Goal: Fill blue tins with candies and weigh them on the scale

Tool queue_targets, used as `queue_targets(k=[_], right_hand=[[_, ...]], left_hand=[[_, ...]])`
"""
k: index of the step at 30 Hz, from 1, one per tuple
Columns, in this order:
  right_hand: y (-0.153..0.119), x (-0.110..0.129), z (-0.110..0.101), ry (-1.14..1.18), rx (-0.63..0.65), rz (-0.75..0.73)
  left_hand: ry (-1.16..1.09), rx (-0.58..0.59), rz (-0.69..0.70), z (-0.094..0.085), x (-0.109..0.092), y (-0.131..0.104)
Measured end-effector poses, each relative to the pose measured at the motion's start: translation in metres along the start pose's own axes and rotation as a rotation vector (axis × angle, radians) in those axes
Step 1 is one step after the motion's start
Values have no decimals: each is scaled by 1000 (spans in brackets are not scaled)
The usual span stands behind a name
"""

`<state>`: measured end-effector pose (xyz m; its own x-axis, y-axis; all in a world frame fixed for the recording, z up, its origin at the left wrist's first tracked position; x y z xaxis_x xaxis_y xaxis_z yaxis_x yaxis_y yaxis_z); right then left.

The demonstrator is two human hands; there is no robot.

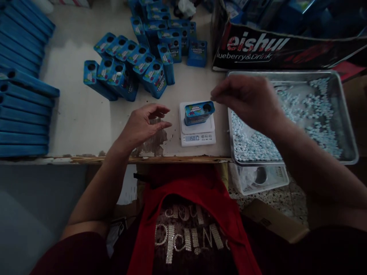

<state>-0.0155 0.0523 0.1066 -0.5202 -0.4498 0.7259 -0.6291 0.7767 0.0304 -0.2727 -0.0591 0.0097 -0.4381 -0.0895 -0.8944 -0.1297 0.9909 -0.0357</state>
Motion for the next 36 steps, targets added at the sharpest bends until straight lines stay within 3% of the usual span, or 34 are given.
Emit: queue_targets(k=[4,6,7,9,11,12,15,18,20,23,25,28,32,36], right_hand=[[1,31,33,-176,60,-97],[-3,34,29,-197,26,-178],[-6,29,17,-200,-36,-195],[-16,4,-18,-235,-192,-145],[-31,-38,-45,-335,-253,-19],[-39,-64,-45,-409,-174,46],[-70,-132,-12,-535,122,144],[-96,-165,11,-616,123,171],[-105,-173,11,-630,52,219],[-112,-186,-14,-434,-87,355],[-115,-202,-32,-153,-185,478],[-118,-220,-40,236,-258,611],[-105,-210,-42,367,-316,626],[-65,-144,-38,372,-247,431]], left_hand=[[16,-2,17,-1,-1,-3],[10,1,8,-5,0,-5],[1,1,3,-8,1,-7],[-14,-17,-10,-15,4,-9],[-22,-39,-32,-21,6,-10],[-22,-41,-48,-21,6,-9],[-23,-8,-71,-15,3,-6],[-16,22,-35,-2,-7,0],[31,30,-10,5,-12,4],[158,25,21,5,-17,6],[217,1,31,-2,-18,6],[244,-32,21,-14,-20,3],[246,-18,5,-14,-25,2],[237,20,-1,0,-28,7]])
Point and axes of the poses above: each hand's wrist, its own y-axis towards the middle knuckle, its own z-axis out of the palm, x = y × z, the point moved 10 cm from there along y, towards the middle knuckle, and after that the axes turned 1 degree about -y, right-handed, at the moved point
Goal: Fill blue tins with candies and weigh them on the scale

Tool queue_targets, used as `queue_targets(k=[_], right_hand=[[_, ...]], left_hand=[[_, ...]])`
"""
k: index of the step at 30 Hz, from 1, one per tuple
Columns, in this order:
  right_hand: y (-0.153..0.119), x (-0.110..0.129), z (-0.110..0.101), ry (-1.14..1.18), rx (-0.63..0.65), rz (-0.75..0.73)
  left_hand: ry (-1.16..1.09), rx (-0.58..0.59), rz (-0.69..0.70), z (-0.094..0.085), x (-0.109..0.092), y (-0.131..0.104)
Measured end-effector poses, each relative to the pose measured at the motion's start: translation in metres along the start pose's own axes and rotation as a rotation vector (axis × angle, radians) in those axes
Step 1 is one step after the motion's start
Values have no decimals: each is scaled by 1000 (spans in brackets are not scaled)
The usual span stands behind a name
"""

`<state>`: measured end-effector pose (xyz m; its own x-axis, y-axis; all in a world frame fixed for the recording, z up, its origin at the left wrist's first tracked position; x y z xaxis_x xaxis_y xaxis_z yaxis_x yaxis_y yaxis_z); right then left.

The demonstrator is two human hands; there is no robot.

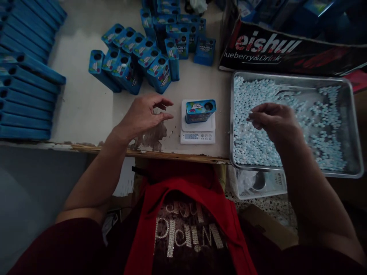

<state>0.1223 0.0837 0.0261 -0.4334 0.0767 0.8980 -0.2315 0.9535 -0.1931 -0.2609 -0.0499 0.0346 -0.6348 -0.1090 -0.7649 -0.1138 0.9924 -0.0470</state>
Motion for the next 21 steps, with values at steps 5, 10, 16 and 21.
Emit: queue_targets(k=[5,10,16,21], right_hand=[[0,96,66,-40,245,-189],[8,124,109,-191,395,-239],[17,121,117,-274,391,-209],[19,126,103,-153,333,-179]], left_hand=[[12,26,0,5,5,3],[-33,9,-18,-7,23,-3],[-53,9,-50,-12,41,-7],[-51,11,-43,-14,42,-6]])
Point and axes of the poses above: each hand's wrist, its own y-axis towards the middle knuckle, its own z-axis out of the palm, x = y × z, the point moved 10 cm from there along y, towards the middle knuckle, and after that the axes turned 1 degree about -y, right-handed, at the moved point
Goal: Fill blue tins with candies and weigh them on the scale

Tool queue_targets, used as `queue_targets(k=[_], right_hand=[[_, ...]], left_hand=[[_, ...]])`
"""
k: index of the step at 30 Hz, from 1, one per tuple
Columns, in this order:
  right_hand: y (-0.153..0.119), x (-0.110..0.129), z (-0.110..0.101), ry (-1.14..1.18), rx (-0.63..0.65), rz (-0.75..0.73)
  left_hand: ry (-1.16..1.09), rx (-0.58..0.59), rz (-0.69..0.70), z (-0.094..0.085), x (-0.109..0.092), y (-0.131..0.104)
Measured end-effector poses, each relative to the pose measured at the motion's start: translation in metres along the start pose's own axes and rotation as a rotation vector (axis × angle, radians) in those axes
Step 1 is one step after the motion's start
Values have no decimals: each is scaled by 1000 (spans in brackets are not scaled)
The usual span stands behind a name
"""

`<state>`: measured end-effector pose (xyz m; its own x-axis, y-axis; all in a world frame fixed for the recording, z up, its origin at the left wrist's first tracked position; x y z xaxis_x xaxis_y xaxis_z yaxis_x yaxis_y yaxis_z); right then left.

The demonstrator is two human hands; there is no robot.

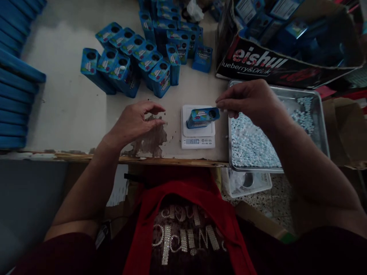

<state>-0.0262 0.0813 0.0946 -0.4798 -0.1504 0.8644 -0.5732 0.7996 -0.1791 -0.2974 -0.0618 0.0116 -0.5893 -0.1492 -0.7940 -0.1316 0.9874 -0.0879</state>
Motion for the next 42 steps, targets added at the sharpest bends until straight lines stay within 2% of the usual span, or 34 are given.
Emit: queue_targets(k=[5,13,20,29,31,33,36,39,40,42], right_hand=[[-8,-3,-14,125,-87,46],[-6,-12,-1,119,-49,41],[-9,-7,-5,166,-74,39],[-4,-17,18,147,-67,26],[-7,-17,15,140,-98,10],[-11,-17,2,144,-151,-25],[-16,-26,-34,-17,-261,-56],[-10,-42,-67,-426,-322,-27],[-4,-46,-70,-555,-309,-25],[13,-47,-61,-684,-244,-60]], left_hand=[[-42,-9,57,0,-10,2],[-49,28,64,14,-26,7],[-46,40,51,16,-26,10],[-72,53,37,21,-24,9],[-74,45,31,19,-21,9],[-107,29,41,18,-21,11],[-165,-10,130,26,-40,17],[-82,-37,339,51,-86,26],[-9,-14,405,65,-104,29],[145,77,465,95,-128,34]])
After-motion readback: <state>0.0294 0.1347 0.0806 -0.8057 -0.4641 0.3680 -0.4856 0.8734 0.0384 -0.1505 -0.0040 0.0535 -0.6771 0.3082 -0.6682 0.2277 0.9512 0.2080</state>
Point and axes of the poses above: each hand's wrist, its own y-axis towards the middle knuckle, its own z-axis out of the palm, x = y × z, the point moved 10 cm from there along y, towards the middle knuckle, and after that the axes turned 1 degree about -y, right-handed, at the moved point
